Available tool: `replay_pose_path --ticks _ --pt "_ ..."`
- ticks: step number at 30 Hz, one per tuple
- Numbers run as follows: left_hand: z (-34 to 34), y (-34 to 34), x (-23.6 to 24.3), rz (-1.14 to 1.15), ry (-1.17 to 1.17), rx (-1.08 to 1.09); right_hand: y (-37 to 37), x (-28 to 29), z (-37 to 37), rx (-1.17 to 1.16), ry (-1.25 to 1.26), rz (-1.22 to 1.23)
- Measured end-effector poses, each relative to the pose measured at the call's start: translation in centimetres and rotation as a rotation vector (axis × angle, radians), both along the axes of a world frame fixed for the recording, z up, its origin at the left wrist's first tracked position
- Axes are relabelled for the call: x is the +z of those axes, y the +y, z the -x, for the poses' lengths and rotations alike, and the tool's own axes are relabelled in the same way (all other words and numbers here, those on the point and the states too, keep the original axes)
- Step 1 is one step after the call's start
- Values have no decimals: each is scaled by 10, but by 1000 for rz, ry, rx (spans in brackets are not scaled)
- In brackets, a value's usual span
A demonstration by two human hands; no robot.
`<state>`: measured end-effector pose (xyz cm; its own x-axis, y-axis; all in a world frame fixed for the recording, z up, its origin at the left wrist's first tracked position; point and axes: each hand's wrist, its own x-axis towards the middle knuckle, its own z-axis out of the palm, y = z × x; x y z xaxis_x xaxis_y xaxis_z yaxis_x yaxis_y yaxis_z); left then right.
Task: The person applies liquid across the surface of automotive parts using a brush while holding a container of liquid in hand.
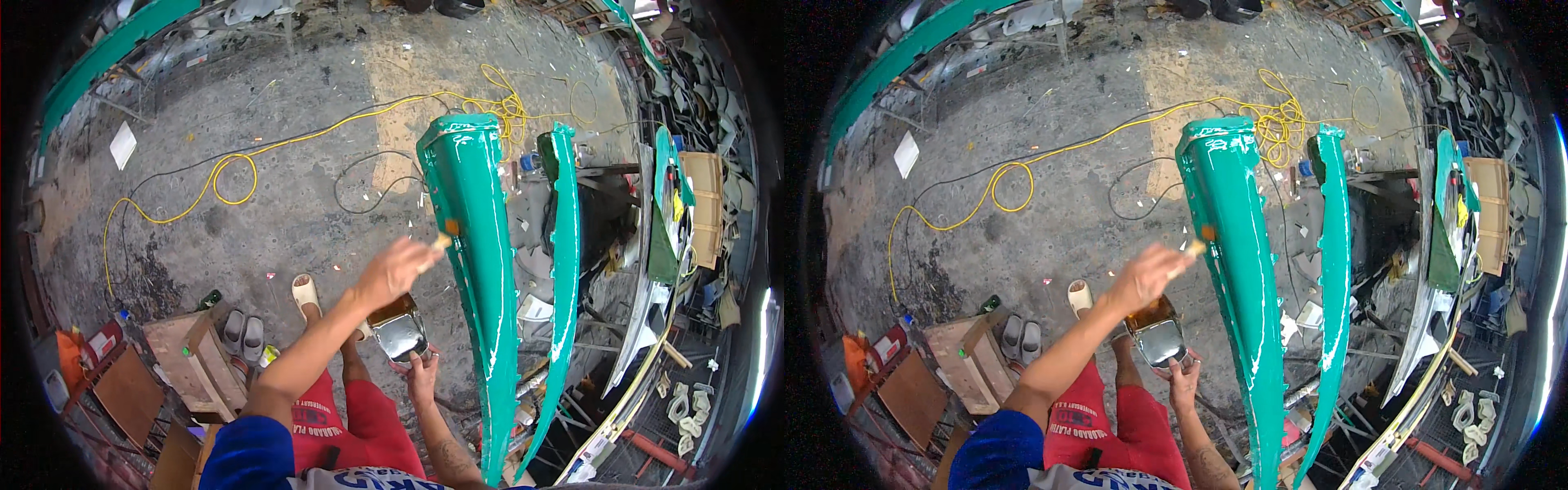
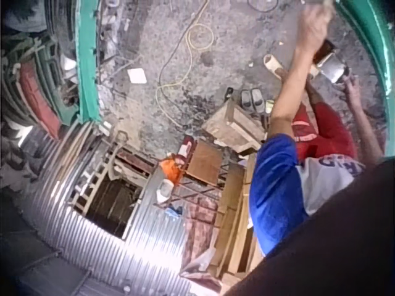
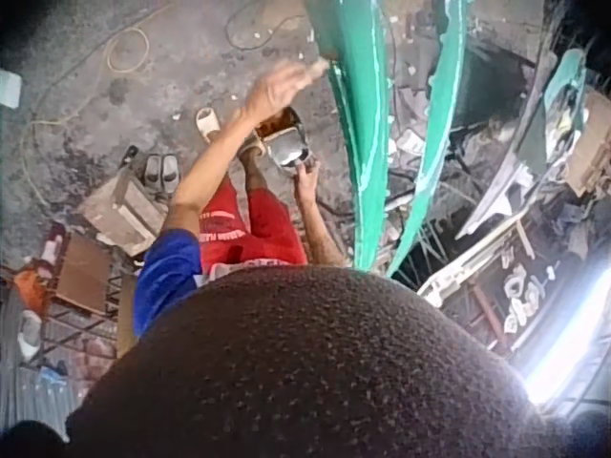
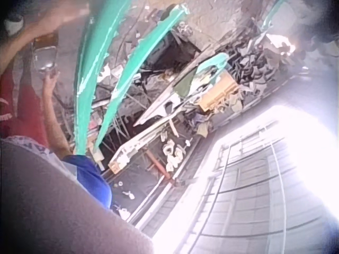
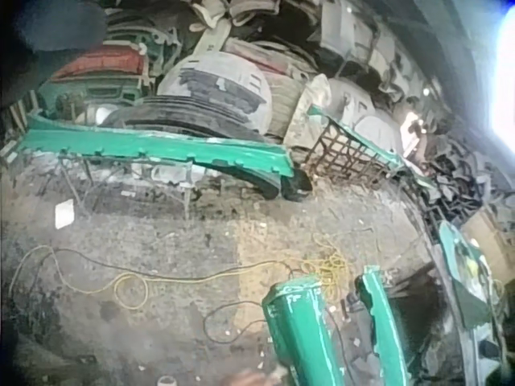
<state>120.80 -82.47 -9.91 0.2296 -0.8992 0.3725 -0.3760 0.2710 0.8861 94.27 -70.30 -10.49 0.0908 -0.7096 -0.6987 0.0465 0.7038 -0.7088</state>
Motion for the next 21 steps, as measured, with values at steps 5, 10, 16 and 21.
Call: replay_pose_path --ticks 5,10,16,21 --pt "-11 8 10 -62 146 -341 -4 -6 -11 -26 21 -34" --pt "-80 -55 -25 -117 360 -473 2 -7 -28 -38 19 -21" --pt "-154 -109 -50 -118 451 -392 6 -13 -35 -32 52 6" --pt "-167 -109 -37 -70 144 -253 -1 -12 -40 -51 64 48"
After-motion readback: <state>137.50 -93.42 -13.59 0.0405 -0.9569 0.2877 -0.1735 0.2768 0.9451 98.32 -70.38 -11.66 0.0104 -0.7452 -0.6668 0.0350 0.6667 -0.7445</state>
